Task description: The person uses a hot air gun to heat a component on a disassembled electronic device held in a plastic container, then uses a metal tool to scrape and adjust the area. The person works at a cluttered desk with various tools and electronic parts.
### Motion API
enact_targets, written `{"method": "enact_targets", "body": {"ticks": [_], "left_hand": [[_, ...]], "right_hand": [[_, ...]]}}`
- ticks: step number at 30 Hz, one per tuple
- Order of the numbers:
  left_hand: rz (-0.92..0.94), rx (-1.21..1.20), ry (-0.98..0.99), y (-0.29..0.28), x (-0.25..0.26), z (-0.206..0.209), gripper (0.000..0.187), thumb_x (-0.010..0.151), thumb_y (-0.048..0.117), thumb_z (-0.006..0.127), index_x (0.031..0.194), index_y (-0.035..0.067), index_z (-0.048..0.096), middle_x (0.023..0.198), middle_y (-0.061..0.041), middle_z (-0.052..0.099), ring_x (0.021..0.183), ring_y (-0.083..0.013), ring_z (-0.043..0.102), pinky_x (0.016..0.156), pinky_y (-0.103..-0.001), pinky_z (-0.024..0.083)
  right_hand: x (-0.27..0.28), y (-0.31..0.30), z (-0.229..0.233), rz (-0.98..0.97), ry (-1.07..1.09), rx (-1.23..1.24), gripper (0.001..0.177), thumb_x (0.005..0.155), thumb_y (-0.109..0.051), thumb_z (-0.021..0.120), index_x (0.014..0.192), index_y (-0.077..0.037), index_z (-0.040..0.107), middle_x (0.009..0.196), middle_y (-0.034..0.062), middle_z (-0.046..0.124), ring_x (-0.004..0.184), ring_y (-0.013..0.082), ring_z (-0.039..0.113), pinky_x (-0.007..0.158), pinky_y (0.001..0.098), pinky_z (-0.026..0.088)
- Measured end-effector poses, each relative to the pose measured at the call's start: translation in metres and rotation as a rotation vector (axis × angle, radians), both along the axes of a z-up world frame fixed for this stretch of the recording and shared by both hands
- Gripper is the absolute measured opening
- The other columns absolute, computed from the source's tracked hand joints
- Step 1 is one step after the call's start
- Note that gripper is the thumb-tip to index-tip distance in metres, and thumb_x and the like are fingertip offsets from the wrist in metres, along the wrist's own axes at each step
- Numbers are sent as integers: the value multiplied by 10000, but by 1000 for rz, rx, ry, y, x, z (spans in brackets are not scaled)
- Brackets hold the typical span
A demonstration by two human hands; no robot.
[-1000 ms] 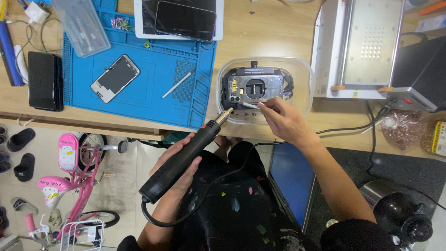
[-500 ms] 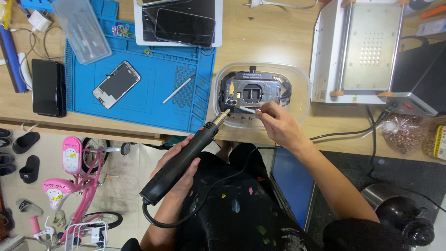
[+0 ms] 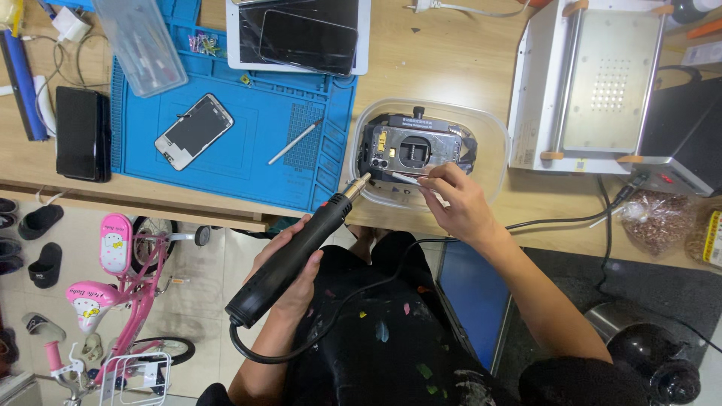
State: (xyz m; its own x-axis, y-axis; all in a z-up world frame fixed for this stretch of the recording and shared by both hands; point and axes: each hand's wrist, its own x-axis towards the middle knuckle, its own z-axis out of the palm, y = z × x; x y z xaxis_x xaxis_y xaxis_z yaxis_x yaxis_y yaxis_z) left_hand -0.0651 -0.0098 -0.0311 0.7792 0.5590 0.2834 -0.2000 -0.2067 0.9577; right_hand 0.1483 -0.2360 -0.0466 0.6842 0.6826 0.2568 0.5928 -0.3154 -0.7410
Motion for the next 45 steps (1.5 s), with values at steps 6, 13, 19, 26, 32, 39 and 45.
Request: {"method": "enact_targets", "body": {"ticks": [6,13,19,26,32,39,45], "left_hand": [[-16,-15,18,4,6,2,495,959,53,758,1359,-3,472,1358,-242,617,1340,-375,624,1175,-503,517],[-5,24,68,5,8,1,496,952,65,761,1347,-9,470,1337,-244,627,1325,-382,638,1152,-499,537],[3,-10,50,5,10,-3,477,971,68,771,1344,-1,481,1338,-243,636,1328,-378,647,1173,-509,545],[16,-4,53,8,10,-2,486,960,63,764,1350,-6,481,1344,-250,631,1334,-376,635,1165,-505,540],[21,13,71,10,12,0,488,952,54,765,1341,-10,476,1340,-249,631,1324,-380,642,1158,-499,539],[16,12,87,10,12,4,477,966,59,758,1339,-11,469,1346,-255,627,1336,-388,635,1174,-503,528],[32,27,76,9,12,3,478,965,74,766,1334,-11,474,1332,-252,636,1321,-377,647,1167,-500,534]], "right_hand": [[0,0,-3,6,-12,-6,164,913,29,741,1068,-1,700,991,123,638,857,265,685,741,360,562],[-1,3,1,13,3,-23,188,932,46,709,1115,9,687,1020,146,621,849,248,693,732,359,563],[5,10,12,-33,-239,-99,193,911,14,753,1097,-22,717,957,106,640,795,253,659,662,371,531],[-1,19,14,-110,-56,-34,184,876,28,756,1049,-34,742,967,101,653,799,231,683,672,343,557],[0,17,9,-97,-32,-16,193,849,28,767,1030,-25,727,964,101,661,806,243,694,683,345,566],[-2,16,6,-98,-47,-5,188,870,29,775,1037,-26,707,969,102,652,832,255,692,717,356,571],[-2,16,7,-91,-43,-8,222,853,27,777,1061,-26,717,954,99,648,810,256,687,702,356,566]]}}
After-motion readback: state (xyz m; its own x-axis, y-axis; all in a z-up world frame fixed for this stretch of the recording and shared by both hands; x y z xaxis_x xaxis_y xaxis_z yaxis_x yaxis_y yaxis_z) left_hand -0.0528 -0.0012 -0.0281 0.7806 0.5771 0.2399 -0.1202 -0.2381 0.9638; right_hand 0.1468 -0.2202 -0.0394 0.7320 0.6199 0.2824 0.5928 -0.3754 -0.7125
